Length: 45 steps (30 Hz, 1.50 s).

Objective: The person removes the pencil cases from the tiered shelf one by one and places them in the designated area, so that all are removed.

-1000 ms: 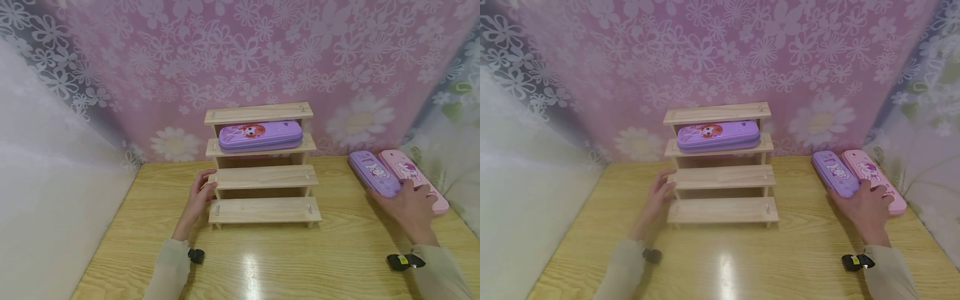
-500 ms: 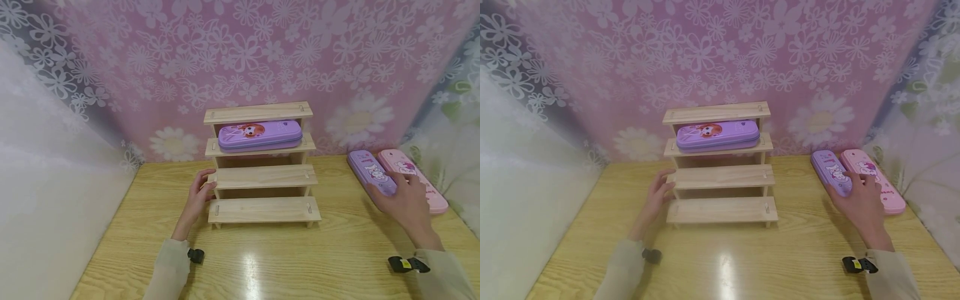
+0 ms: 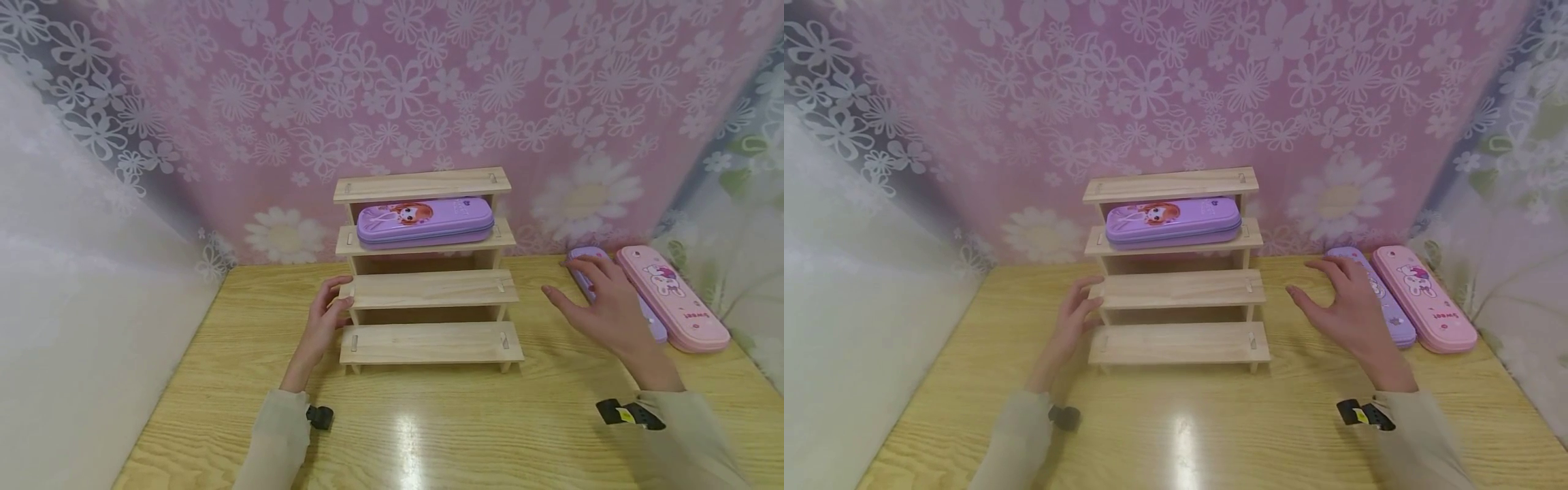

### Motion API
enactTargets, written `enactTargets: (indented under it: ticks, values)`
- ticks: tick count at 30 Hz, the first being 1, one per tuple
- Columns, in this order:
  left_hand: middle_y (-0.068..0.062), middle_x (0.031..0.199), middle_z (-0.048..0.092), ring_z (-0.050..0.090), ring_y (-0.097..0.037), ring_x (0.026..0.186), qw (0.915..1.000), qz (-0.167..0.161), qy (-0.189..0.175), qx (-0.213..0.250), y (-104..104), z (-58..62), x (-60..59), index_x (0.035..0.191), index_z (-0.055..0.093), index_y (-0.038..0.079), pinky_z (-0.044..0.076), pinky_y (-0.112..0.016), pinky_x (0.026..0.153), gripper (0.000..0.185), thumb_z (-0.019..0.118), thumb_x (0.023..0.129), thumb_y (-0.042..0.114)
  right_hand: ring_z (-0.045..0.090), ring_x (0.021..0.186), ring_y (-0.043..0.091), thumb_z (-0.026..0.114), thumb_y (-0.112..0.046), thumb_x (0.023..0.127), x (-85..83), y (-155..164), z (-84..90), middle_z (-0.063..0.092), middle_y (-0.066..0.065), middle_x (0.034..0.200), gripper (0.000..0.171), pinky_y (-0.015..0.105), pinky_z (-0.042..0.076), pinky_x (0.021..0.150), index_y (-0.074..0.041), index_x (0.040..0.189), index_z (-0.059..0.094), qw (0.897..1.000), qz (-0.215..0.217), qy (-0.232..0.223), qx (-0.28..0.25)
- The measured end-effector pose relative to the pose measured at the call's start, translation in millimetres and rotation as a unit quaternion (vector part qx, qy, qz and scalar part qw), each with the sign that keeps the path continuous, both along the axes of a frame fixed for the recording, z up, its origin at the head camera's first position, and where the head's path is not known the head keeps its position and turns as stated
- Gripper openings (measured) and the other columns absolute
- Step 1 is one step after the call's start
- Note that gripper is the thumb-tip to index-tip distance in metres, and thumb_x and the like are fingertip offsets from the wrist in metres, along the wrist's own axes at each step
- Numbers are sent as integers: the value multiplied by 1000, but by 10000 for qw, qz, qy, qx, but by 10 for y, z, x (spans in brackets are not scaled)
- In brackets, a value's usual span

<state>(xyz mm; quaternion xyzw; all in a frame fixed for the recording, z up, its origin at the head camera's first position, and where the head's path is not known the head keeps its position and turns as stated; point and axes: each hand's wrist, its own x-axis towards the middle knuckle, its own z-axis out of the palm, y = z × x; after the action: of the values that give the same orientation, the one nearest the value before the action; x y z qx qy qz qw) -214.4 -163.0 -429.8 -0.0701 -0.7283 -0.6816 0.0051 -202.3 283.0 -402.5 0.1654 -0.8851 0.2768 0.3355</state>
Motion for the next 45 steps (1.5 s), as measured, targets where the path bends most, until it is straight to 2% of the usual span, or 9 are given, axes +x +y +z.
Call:
enactTargets:
  ticks: [7, 14, 18, 20, 23, 27, 34, 40, 45]
  values:
    - [-14, 128, 51, 56, -18, 100, 10000, 4, -53, 2, 3, 18, 9, 132, 47, 12, 53, -55, 82, 37, 52, 95, 13, 51, 103, 27, 82, -19, 69, -113, -419, 180, 58, 14, 118, 51, 29, 36, 74, -8, 115, 65, 9978, 638, 185, -64]
    - [-16, 126, 51, 58, -15, 96, 9999, -87, -63, 100, 21, 36, 15, 133, 46, 9, 54, -51, 80, 38, 51, 96, 11, 52, 112, 33, 83, -19, 65, -322, -752, 301, 59, 15, 117, 52, 43, 39, 93, -7, 113, 66, 9915, 1108, 624, -271]
    - [-15, 127, 51, 58, -15, 97, 10000, -78, -50, 33, 16, 29, 8, 134, 45, 10, 57, -42, 76, 39, 51, 96, 12, 53, 111, 34, 81, -20, 68, -458, -872, 368, 59, 19, 116, 52, 47, 40, 89, -2, 114, 64, 9867, 1348, 870, -259]
    - [-14, 128, 51, 57, -15, 97, 10000, -62, -57, 5, 14, 25, 0, 135, 45, 9, 57, -40, 75, 39, 51, 96, 13, 52, 111, 34, 79, -22, 70, -512, -908, 387, 58, 20, 117, 52, 47, 40, 89, -1, 114, 63, 9858, 1361, 965, -190]
    - [-13, 129, 50, 57, -15, 98, 9999, -84, -68, 14, 12, 25, -11, 135, 44, 8, 55, -46, 78, 40, 51, 96, 14, 52, 110, 34, 79, -23, 70, -583, -944, 401, 57, 20, 117, 54, 48, 39, 90, -1, 116, 61, 9863, 1307, 989, -193]
    - [-14, 129, 50, 57, -16, 98, 9999, -107, -76, 20, 8, 26, -22, 136, 43, 7, 54, -51, 81, 42, 51, 96, 14, 49, 106, 34, 82, -25, 69, -647, -978, 422, 53, 20, 117, 61, 46, 38, 87, -4, 121, 59, 9905, 1122, 781, -128]
    - [-15, 128, 50, 59, -16, 97, 9999, -117, -25, 81, 8, 36, -25, 136, 43, 5, 56, -46, 78, 41, 51, 96, 12, 45, 105, 34, 82, -38, 69, -721, -1036, 456, 47, 22, 120, 73, 45, 38, 84, -9, 129, 54, 9972, 536, 388, 340]
    - [-15, 127, 50, 58, -15, 97, 9999, -110, 1, 62, -2, 16, -25, 136, 42, 4, 55, -48, 78, 42, 51, 96, 13, 45, 108, 34, 81, -37, 70, -712, -1071, 452, 47, 19, 124, 65, 46, 37, 87, -8, 122, 55, 9987, 495, 37, 138]
    - [-17, 128, 49, 58, -14, 97, 9999, -95, -25, 98, -11, 1, -12, 136, 42, 5, 54, -51, 79, 41, 51, 96, 12, 45, 100, 30, 84, -33, 67, -676, -1112, 443, 48, 18, 114, 54, 40, 34, 82, -8, 106, 57, 9970, 711, 195, -238]
